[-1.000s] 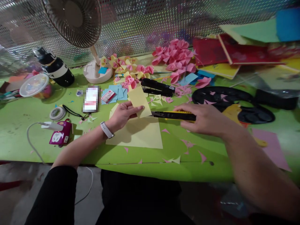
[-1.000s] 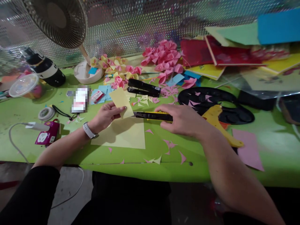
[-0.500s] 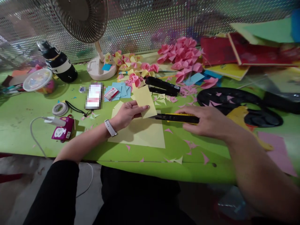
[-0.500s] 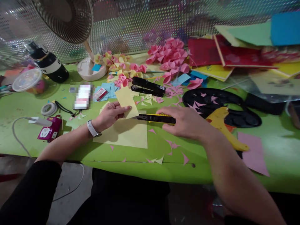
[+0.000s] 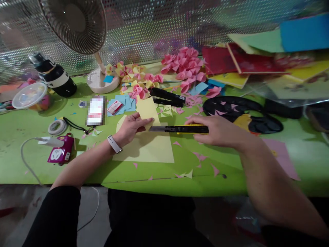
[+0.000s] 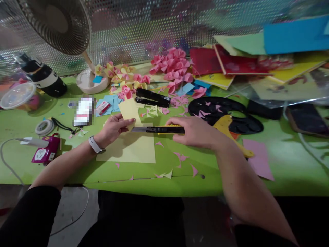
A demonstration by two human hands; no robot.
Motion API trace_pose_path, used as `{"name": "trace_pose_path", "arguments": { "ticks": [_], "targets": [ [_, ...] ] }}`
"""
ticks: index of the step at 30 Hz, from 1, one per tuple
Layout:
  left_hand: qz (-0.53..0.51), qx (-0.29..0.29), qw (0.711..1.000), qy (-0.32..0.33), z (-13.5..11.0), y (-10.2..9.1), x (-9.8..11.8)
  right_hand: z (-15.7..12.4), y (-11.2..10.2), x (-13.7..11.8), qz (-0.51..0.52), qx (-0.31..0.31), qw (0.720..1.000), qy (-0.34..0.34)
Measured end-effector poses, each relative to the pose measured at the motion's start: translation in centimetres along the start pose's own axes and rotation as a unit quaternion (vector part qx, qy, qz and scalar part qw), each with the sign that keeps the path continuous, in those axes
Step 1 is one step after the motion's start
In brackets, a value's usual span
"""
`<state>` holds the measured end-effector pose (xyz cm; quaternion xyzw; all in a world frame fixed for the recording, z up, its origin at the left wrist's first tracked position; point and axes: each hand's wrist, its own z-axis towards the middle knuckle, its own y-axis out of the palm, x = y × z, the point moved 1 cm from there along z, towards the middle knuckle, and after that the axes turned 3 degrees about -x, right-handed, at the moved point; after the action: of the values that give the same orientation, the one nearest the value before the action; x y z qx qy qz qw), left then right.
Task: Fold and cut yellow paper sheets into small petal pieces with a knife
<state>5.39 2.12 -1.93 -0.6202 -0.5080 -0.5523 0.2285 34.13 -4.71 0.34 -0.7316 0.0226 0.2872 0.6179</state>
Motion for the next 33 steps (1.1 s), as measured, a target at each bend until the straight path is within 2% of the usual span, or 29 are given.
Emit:
{"name": "trace_pose_path", "arguments": {
  "ticks": [2, 7, 10, 12, 15, 19, 22, 23, 25, 29, 31, 33],
  "targets": [
    [0.026, -0.006, 1.000, -0.006, 0.0, -0.1, 0.0, -0.1, -0.6, 0.6, -0.014, 0.002, 1.000, 0.025],
    [0.037, -0.012, 0.999, 0.013, 0.0, -0.2, 0.1, -0.6, -1.3, 3.2, -0.004, 0.009, 1.000, 0.010],
    [0.041, -0.002, 0.999, 0.018, -0.1, -0.1, 0.2, -0.7, -1.3, 3.9, -0.039, 0.032, 0.999, 0.011],
    [0.043, -0.010, 0.999, 0.022, -0.3, 0.1, 0.2, -0.4, -1.0, 3.0, -0.075, 0.087, 0.993, -0.011],
    [0.044, -0.052, 0.998, 0.017, -0.7, 0.6, -0.1, 0.6, 0.3, -0.3, -0.098, 0.187, 0.975, -0.070],
    [0.091, -0.086, 0.992, 0.021, -1.4, 1.4, -0.4, 2.1, 3.6, -4.2, -0.158, 0.210, 0.944, -0.201],
    [0.115, -0.097, 0.988, 0.022, -1.8, 1.7, -0.5, 2.5, 5.3, -4.8, -0.199, 0.286, 0.902, -0.256],
    [0.121, -0.102, 0.987, 0.020, -1.8, 1.7, -0.5, 2.6, 5.6, -4.7, -0.203, 0.307, 0.892, -0.262],
    [0.135, -0.103, 0.985, 0.018, -1.9, 1.7, -0.4, 2.5, 5.8, -4.3, -0.199, 0.323, 0.890, -0.254],
    [0.183, -0.076, 0.980, 0.017, -1.5, 1.0, -0.1, 2.5, 5.4, -3.2, -0.171, 0.315, 0.912, -0.200],
    [0.254, -0.065, 0.965, 0.009, -1.1, 0.3, 0.3, 2.4, 5.0, -2.7, -0.157, 0.338, 0.910, -0.181],
    [0.363, -0.058, 0.930, 0.013, -0.7, -0.5, 0.7, 2.2, 4.6, -2.3, -0.141, 0.356, 0.907, -0.176]
  ]
}}
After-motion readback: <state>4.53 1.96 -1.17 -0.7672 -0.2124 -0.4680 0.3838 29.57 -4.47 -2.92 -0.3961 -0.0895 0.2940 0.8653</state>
